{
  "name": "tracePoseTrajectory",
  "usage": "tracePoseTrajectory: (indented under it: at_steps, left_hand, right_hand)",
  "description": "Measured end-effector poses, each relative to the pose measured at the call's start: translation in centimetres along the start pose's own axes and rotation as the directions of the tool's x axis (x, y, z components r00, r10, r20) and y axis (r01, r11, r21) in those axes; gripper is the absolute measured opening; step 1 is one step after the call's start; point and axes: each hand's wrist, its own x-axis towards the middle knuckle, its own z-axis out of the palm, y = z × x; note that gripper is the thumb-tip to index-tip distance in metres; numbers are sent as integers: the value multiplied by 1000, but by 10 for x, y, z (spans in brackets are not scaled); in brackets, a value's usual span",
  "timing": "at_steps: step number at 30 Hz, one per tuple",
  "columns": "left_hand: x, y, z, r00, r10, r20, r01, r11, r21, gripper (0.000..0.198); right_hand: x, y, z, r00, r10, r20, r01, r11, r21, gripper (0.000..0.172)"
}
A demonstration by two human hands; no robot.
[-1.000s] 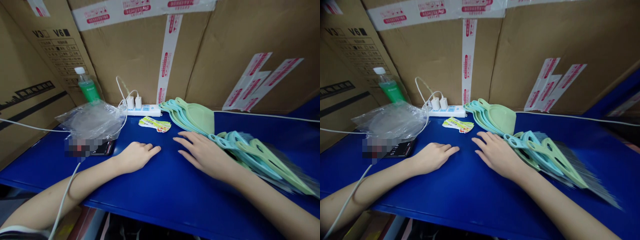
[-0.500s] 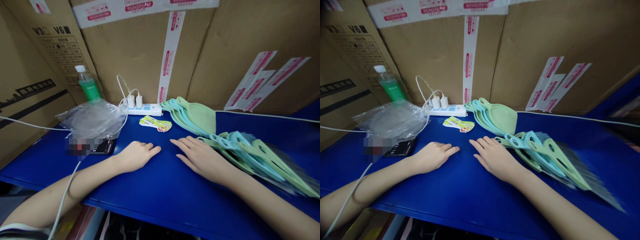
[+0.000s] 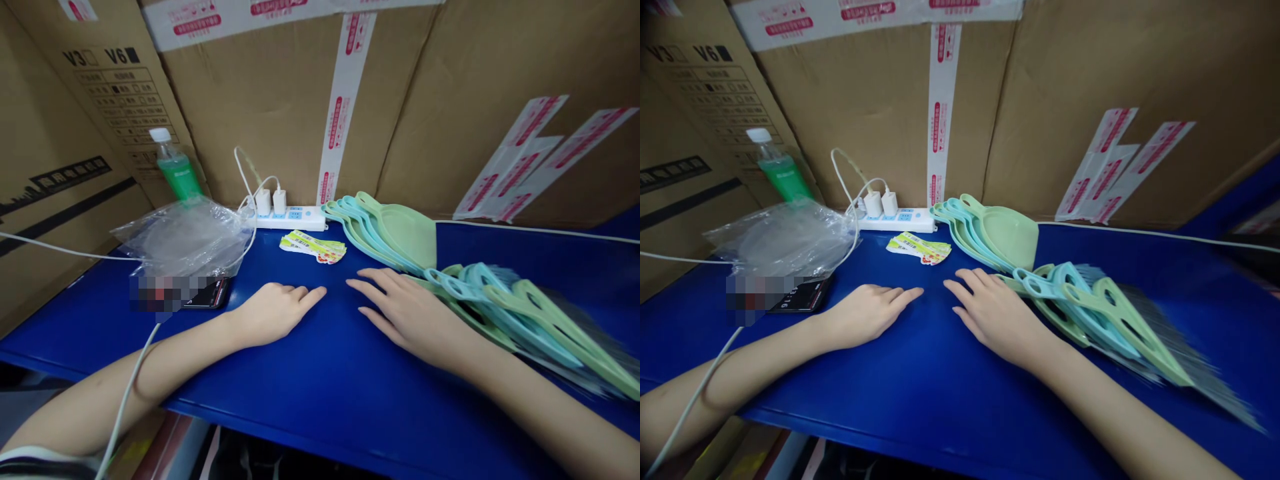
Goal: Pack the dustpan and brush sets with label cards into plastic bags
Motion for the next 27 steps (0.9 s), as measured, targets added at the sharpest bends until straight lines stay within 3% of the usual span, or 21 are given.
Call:
tracePoseTrajectory:
  at_steps: [10,16,23,27]
  left_hand:
    - [0,1,0,1000,0,-1,0,1000,0,44]
    - [0,0,-1,1000,10,-1,-10,1000,-7,45]
    - [1,0,-3,999,4,32,-4,1000,-2,47]
    - [1,0,-2,1000,4,-4,-4,1000,-10,46]
  right_hand:
    - [0,-3,7,998,-59,4,59,998,6,36]
    - [-2,1,0,998,-60,28,60,998,27,34]
    - [-1,8,-8,998,-49,-37,49,999,-23,27]
    - [1,3,-8,999,-24,38,24,1000,17,21]
